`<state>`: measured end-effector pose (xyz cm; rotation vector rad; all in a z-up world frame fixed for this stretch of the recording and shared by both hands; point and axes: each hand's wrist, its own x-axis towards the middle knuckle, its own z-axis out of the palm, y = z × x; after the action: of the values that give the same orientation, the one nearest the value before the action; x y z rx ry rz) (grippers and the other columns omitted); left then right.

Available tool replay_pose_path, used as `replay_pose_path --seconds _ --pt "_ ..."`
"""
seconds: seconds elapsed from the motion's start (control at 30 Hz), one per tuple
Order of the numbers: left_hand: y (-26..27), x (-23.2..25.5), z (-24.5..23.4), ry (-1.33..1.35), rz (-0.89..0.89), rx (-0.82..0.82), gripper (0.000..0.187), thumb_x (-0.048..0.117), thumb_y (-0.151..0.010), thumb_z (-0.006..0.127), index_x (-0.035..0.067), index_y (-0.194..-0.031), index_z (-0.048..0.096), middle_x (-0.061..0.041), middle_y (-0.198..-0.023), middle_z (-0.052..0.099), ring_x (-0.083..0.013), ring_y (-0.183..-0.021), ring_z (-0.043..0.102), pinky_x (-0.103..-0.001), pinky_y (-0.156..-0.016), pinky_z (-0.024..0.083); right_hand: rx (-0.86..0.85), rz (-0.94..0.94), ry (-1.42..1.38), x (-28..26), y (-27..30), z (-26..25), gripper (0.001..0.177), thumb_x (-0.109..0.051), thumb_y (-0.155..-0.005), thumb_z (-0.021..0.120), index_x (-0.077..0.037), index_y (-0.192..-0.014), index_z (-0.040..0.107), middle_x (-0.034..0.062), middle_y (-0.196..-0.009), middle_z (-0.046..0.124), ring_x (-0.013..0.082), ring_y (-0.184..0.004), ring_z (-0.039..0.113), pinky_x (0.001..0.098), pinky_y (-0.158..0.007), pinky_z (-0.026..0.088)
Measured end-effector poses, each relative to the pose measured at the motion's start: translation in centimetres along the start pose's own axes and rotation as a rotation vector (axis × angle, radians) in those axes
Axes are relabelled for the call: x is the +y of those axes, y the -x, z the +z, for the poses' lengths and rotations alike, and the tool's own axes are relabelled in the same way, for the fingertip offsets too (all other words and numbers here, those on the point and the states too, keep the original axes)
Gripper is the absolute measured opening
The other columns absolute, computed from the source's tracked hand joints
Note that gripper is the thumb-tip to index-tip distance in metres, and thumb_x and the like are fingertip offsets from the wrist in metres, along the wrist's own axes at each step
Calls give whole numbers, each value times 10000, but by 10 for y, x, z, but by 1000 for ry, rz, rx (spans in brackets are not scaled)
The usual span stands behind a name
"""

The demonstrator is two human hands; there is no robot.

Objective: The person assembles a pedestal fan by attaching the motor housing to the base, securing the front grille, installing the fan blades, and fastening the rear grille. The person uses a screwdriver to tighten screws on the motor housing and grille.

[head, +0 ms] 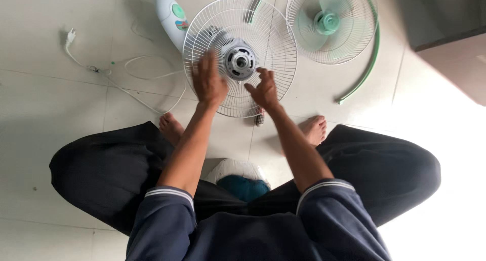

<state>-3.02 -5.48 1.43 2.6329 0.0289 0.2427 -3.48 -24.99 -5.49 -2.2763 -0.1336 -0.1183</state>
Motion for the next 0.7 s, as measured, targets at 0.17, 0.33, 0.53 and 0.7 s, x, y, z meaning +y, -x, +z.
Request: replay_pose_path --seconds 0.17,0.33,0.53,0.7 --pt "-8 11 13 -42 54 -265 918 183 -697 814 116 -1445 286 -104 -1485 320 -295 -1328 343 -501 -1067 273 -79 279 -27 -34 -6 -2 634 -163 -725 763 -34 -1268 462 194 -1158 489 285 -857 621 392 -780 547" --pt "-25 2 20 -83 105 -237 1020 260 -598 866 95 -1422 288 -96 -1487 292 -296 -1346 297 -501 -1052 268 -78 -107 182 -52 -33 -14 730 -132 -677 807 -42 -1308 451 202 -1218 460 350 -1047 558 401 -853 516" --pt "-34 0 23 -122 78 -310 856 328 -579 885 120 -1311 494 -57 -1491 308 -262 -1362 287 -522 -1083 264 -285 -145 201 -47 -66 -13 780 -217 -657 839 -100 -1330 463 180 -1209 475 309 -979 611 394 -852 527" --pt "-35 -2 26 -35 72 -233 825 372 -554 891 120 -1258 543 -130 -1475 256 -331 -1351 258 -527 -1061 274 -266 -299 242 -32 -76 -5 721 -289 -681 822 -84 -1281 479 146 -1150 540 293 -891 653 349 -764 580"
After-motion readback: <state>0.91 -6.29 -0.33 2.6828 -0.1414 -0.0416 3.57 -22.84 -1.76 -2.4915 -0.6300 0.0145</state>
